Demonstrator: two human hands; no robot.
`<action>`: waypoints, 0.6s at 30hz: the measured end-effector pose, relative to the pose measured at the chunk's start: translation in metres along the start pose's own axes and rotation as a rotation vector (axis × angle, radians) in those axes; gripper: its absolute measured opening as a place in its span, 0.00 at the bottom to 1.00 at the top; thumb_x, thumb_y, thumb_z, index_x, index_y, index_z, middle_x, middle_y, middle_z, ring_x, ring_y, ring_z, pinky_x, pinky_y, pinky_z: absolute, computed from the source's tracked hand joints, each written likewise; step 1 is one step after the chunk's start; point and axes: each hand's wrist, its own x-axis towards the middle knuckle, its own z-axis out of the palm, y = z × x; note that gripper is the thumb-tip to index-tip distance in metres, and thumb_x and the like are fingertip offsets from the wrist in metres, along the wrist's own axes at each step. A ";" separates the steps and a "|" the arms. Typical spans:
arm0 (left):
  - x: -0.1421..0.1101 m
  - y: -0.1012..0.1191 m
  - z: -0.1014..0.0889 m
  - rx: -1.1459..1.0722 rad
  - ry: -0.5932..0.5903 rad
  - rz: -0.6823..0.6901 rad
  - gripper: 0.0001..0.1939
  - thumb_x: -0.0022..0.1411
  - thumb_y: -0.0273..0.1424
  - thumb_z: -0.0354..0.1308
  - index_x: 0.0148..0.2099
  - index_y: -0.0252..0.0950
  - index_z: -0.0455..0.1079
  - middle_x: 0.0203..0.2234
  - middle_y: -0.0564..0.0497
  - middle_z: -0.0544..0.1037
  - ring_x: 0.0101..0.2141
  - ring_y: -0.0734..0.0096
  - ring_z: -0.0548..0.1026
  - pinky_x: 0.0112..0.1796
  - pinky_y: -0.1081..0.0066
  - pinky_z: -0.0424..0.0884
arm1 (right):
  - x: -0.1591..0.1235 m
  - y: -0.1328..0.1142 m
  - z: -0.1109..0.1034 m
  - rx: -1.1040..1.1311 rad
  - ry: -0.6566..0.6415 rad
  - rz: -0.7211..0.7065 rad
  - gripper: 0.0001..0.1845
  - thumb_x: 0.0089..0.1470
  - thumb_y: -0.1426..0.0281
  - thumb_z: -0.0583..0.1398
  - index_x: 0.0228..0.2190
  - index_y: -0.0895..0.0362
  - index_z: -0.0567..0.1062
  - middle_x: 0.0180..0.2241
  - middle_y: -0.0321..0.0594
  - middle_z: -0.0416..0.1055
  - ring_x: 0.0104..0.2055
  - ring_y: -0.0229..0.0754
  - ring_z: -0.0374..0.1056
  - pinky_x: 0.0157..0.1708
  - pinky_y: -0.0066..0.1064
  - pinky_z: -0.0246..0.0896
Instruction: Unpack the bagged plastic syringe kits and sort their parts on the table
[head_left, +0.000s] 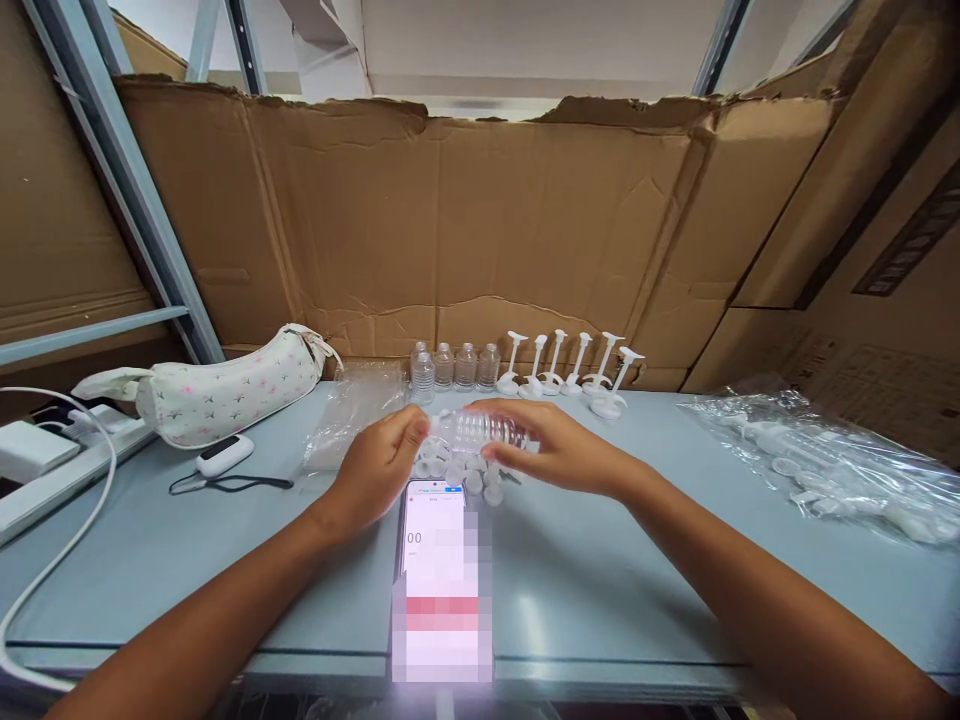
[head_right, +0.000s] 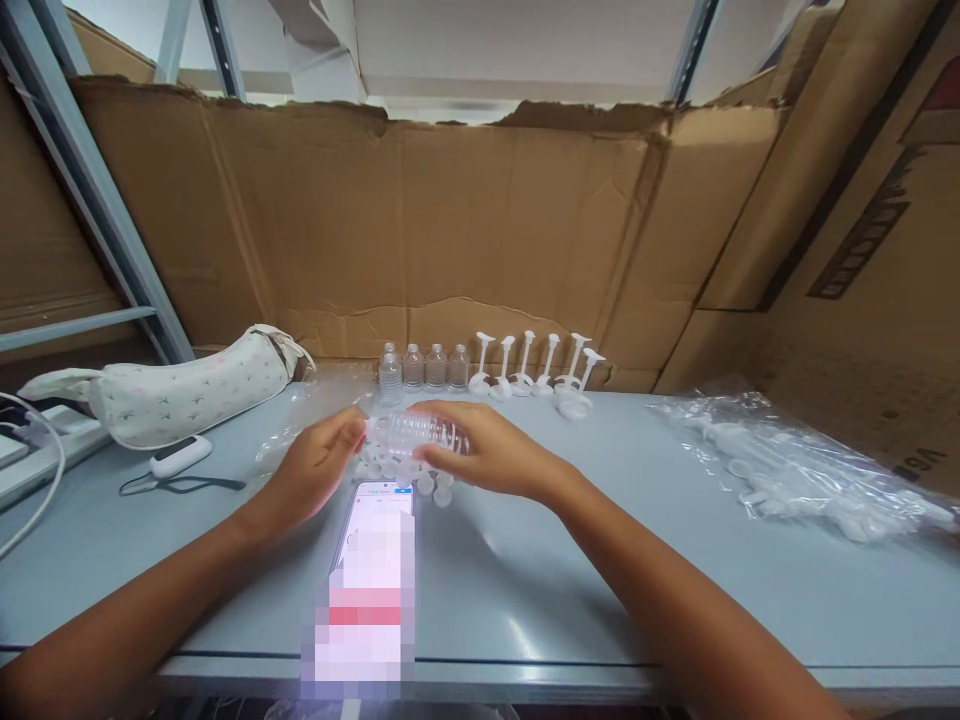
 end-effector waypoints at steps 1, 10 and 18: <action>0.000 -0.001 -0.001 0.159 0.048 0.116 0.14 0.68 0.35 0.40 0.37 0.36 0.64 0.29 0.51 0.71 0.30 0.68 0.67 0.32 0.69 0.62 | 0.001 0.001 -0.002 0.089 -0.018 0.039 0.19 0.56 0.59 0.56 0.47 0.54 0.71 0.44 0.43 0.72 0.40 0.42 0.70 0.37 0.34 0.67; 0.001 -0.006 0.004 0.893 0.320 0.600 0.07 0.57 0.23 0.50 0.31 0.34 0.68 0.21 0.50 0.72 0.23 0.67 0.66 0.26 0.67 0.56 | 0.007 -0.009 0.013 0.731 -0.325 0.369 0.26 0.54 0.47 0.52 0.27 0.59 0.68 0.21 0.35 0.66 0.15 0.29 0.58 0.13 0.22 0.49; 0.002 -0.001 -0.010 0.703 0.125 0.198 0.15 0.60 0.31 0.51 0.21 0.35 0.65 0.15 0.52 0.70 0.19 0.73 0.62 0.24 0.71 0.52 | -0.001 -0.039 0.024 -0.509 0.121 -0.165 0.22 0.57 0.60 0.57 0.49 0.58 0.69 0.35 0.45 0.74 0.32 0.42 0.66 0.31 0.34 0.59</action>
